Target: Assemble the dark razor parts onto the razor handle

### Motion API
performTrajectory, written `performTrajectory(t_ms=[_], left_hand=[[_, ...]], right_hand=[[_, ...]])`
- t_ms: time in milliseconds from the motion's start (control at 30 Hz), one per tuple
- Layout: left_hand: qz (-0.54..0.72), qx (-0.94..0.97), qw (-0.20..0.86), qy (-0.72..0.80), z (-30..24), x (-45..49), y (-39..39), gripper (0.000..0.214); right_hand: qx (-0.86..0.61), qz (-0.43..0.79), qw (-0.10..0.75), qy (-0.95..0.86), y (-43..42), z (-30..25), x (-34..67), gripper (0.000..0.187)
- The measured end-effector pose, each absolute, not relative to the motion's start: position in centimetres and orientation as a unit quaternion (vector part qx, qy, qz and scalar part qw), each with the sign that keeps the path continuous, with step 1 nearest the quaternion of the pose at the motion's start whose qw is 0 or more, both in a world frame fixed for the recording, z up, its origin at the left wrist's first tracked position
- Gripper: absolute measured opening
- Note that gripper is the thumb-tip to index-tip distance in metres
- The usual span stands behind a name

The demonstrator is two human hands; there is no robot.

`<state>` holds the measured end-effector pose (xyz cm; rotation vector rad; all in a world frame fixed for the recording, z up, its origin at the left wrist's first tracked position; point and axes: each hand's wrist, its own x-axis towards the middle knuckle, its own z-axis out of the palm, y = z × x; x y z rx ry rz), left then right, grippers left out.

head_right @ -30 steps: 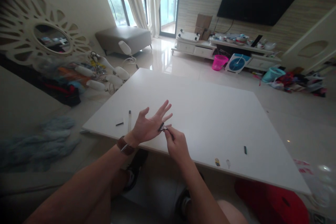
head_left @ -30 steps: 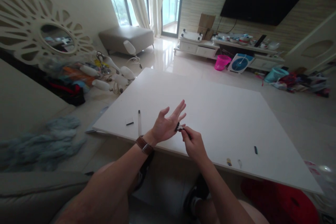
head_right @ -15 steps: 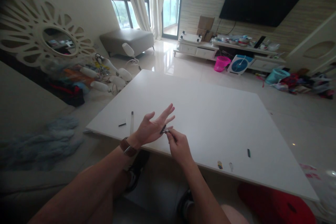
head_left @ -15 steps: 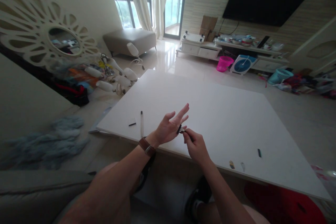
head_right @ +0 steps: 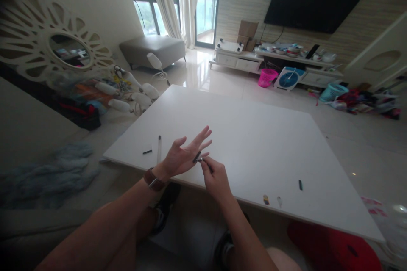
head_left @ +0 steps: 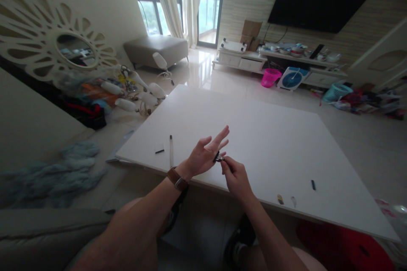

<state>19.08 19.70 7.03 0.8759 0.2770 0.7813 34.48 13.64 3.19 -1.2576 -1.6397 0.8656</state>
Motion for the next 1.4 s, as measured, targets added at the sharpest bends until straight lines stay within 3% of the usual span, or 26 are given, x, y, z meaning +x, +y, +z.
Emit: performTrajectory(t_ms=[1400], left_hand=[[0.361,0.452,0.804,0.138,6.5,19.18,19.71,0.071]], right_hand=[[-0.507,0.364,0.43,-0.652,13.78,2.95,34.43,0.032]])
